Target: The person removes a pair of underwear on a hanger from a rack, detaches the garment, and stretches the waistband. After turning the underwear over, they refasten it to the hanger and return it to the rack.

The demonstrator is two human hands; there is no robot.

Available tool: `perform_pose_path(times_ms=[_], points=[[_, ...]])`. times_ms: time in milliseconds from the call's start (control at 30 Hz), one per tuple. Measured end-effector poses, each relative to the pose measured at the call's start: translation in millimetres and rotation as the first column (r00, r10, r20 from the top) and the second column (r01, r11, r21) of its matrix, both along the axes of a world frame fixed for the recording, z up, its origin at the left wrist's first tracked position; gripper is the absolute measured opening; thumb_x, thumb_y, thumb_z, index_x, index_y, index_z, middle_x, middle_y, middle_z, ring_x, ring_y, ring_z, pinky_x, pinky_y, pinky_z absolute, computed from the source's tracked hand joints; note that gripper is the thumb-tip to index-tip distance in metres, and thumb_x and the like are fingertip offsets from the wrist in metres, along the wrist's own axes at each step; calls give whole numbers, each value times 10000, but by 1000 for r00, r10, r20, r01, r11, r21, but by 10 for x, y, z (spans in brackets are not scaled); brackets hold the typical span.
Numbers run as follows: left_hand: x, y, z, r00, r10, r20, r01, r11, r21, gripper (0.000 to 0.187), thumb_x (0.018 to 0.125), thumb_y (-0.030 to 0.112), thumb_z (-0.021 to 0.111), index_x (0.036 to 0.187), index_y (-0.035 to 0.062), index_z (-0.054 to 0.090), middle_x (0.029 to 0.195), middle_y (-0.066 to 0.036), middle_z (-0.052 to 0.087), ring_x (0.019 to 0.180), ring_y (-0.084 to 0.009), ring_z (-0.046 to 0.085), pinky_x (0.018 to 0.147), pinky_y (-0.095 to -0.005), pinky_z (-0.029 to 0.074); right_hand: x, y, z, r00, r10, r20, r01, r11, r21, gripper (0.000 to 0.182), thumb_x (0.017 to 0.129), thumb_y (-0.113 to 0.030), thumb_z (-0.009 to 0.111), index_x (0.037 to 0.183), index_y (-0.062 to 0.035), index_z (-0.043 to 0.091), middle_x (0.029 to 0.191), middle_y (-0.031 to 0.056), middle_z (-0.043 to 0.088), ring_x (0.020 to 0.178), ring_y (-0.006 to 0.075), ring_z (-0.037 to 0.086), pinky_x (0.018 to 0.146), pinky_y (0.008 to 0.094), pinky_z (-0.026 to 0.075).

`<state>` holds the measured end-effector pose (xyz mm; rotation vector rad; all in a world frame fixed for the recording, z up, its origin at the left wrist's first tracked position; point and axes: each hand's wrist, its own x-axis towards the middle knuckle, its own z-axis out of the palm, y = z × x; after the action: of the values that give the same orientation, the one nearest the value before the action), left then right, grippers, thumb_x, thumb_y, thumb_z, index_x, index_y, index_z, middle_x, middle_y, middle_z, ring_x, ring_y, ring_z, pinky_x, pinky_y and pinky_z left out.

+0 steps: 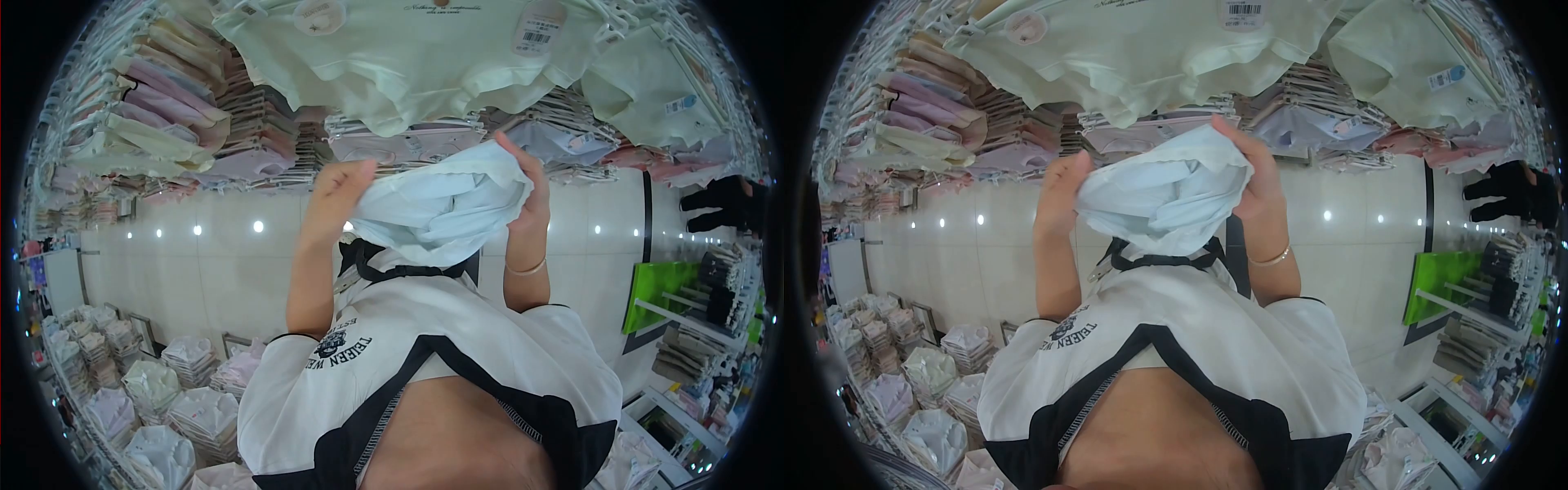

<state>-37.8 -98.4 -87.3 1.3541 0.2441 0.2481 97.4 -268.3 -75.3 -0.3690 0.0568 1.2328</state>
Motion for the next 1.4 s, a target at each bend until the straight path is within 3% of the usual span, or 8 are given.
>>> perform_pose_path(times_ms=[167,367,467,667,933,1200,1367,1400], points=[[-42,42,73,998,56,5,-54,970,-238,261,767,187,418,526,111,353,513,68,295,467,-29,279,430,-181,229,138,-128,-7,997,-56,-45,61,990,127,284,782,-212,364,823,30,507,803,128,547,723,211,537,659,314,432],[-15,61,85,992,-93,87,121,900,-419,257,763,207,443,850,-16,536,712,-26,540,576,-72,474,557,-168,373,152,-151,17,995,-87,-54,94,988,126,303,788,-225,352,813,35,507,798,137,547,719,224,540,659,325,434],[21,15,15,1000,-12,-21,7,972,-237,186,744,183,476,750,10,542,657,-1,516,567,-54,447,532,-160,353,173,-150,-14,993,-118,-27,120,988,96,300,788,-221,352,804,35,508,794,139,548,722,231,540,657,329,434],[22,55,-51,961,-263,-85,274,947,167,227,700,173,531,546,53,414,558,56,402,515,-35,327,438,-205,275,225,-240,66,980,-198,24,193,972,133,277,788,-213,357,782,16,513,769,132,553,707,230,541,646,327,436],[52,-14,-163,993,-115,-36,113,785,609,160,687,100,498,592,-15,438,475,-52,357,454,-69,318,409,-211,269,119,-324,181,923,-350,161,332,934,128,237,812,-209,298,638,-68,374,565,70,466,548,189,499,538,307,414],[168,-27,-200,965,260,46,-259,902,345,154,711,74,406,625,-29,481,496,-10,447,467,-70,369,422,-221,304,-391,-200,113,631,-180,755,302,953,-24,150,710,-143,489,625,-21,466,579,-19,419,512,34,369,443,164,288],[174,-17,-287,946,307,100,-300,951,-75,154,718,76,386,732,-23,503,670,-32,508,602,-82,458,522,-206,365,-592,-22,74,205,289,935,-235,942,-240,163,733,-133,473,650,7,463,527,9,417,478,61,344,428,202,285],[154,36,-277,963,233,134,-247,964,95,181,710,88,407,825,-25,489,744,-53,513,668,-92,462,582,-214,373,-624,15,66,143,323,935,-236,929,-285,167,733,-135,471,652,11,459,527,20,418,475,69,346,429,206,288]])
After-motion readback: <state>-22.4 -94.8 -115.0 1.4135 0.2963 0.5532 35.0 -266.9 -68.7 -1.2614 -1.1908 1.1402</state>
